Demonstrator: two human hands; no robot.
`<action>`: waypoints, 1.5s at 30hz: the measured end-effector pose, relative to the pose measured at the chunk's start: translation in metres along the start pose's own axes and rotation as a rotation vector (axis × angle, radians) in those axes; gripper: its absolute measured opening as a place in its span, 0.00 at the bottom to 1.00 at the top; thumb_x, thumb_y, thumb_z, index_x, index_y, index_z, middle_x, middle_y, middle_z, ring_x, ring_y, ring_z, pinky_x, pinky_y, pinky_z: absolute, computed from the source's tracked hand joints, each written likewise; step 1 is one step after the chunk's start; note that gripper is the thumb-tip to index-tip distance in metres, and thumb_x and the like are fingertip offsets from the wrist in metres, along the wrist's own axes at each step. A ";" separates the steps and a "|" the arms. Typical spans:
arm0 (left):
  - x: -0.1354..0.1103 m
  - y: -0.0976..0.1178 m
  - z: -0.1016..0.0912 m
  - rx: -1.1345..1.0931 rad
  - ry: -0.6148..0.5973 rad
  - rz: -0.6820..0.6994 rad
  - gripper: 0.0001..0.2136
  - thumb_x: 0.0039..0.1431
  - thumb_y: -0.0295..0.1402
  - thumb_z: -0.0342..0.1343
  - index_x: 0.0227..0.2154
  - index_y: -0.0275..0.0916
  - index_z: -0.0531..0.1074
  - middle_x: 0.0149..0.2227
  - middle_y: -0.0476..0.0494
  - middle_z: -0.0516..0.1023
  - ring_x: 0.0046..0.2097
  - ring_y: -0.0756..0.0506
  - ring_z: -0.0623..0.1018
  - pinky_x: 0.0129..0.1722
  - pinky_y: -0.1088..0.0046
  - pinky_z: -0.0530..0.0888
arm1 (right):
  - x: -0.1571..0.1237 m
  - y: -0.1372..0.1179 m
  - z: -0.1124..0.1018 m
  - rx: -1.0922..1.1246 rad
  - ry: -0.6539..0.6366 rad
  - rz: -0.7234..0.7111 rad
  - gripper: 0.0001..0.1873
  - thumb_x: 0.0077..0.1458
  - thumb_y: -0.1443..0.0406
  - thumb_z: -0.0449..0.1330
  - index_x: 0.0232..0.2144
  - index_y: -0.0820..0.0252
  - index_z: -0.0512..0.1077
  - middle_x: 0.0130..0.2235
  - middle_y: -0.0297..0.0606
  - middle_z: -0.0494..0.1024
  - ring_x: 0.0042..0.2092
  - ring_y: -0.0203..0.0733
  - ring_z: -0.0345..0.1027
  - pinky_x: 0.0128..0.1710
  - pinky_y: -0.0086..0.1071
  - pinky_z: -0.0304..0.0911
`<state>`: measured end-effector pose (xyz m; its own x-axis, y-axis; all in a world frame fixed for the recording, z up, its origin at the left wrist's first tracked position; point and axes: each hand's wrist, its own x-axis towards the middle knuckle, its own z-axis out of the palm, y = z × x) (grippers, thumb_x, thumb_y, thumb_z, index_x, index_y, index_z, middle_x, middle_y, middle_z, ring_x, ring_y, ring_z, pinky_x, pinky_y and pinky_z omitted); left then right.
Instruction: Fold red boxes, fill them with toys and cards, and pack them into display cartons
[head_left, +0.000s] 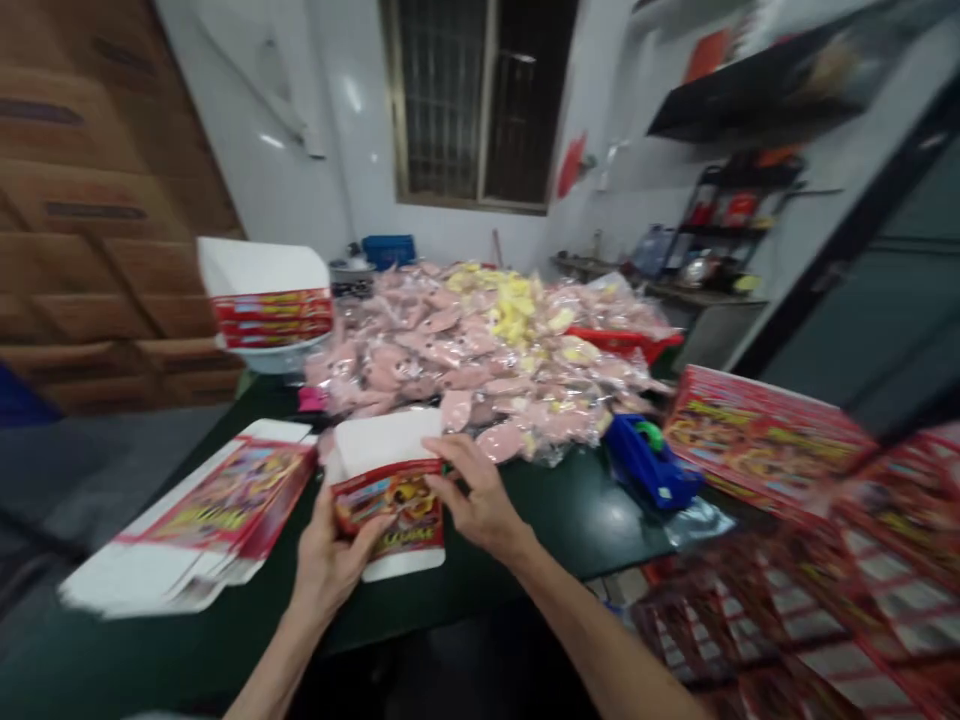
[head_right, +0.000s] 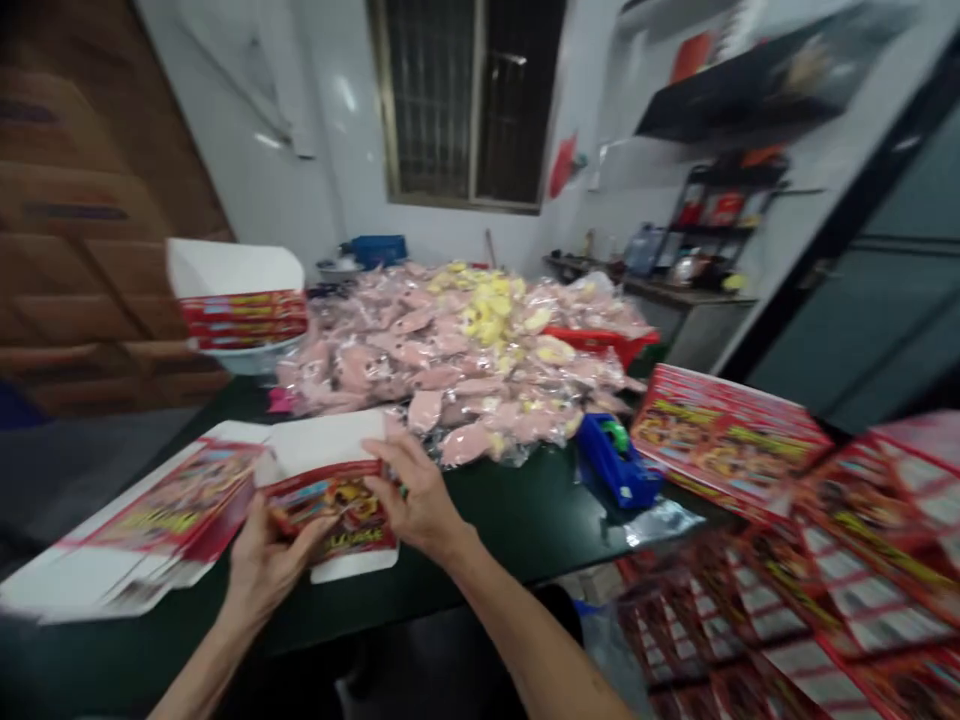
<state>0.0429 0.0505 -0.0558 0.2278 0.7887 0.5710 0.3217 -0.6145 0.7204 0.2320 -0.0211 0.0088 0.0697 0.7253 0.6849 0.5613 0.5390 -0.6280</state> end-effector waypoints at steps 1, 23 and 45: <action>-0.004 0.003 -0.006 -0.038 -0.007 -0.029 0.32 0.51 0.40 0.59 0.56 0.36 0.55 0.42 0.40 0.78 0.37 0.44 0.79 0.39 0.68 0.77 | -0.001 0.002 0.001 0.020 0.001 -0.020 0.17 0.58 0.67 0.52 0.51 0.58 0.65 0.46 0.43 0.67 0.47 0.38 0.64 0.45 0.32 0.65; -0.001 0.089 -0.029 -0.749 0.033 -0.277 0.11 0.57 0.32 0.54 0.44 0.44 0.69 0.39 0.47 0.76 0.37 0.50 0.75 0.37 0.77 0.72 | -0.034 -0.017 -0.003 0.409 -0.036 0.233 0.15 0.59 0.66 0.53 0.49 0.50 0.61 0.39 0.34 0.68 0.24 0.26 0.61 0.21 0.21 0.61; 0.008 0.102 -0.061 -0.336 -0.198 0.142 0.08 0.56 0.25 0.55 0.36 0.41 0.75 0.40 0.43 0.76 0.44 0.48 0.75 0.44 0.74 0.72 | -0.025 -0.047 -0.026 0.176 -0.125 0.203 0.10 0.58 0.66 0.55 0.43 0.53 0.69 0.39 0.35 0.72 0.34 0.32 0.68 0.23 0.22 0.61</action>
<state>0.0219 -0.0069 0.0466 0.4312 0.6642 0.6106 -0.0362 -0.6635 0.7473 0.2255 -0.0759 0.0314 0.0571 0.8671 0.4948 0.3938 0.4359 -0.8093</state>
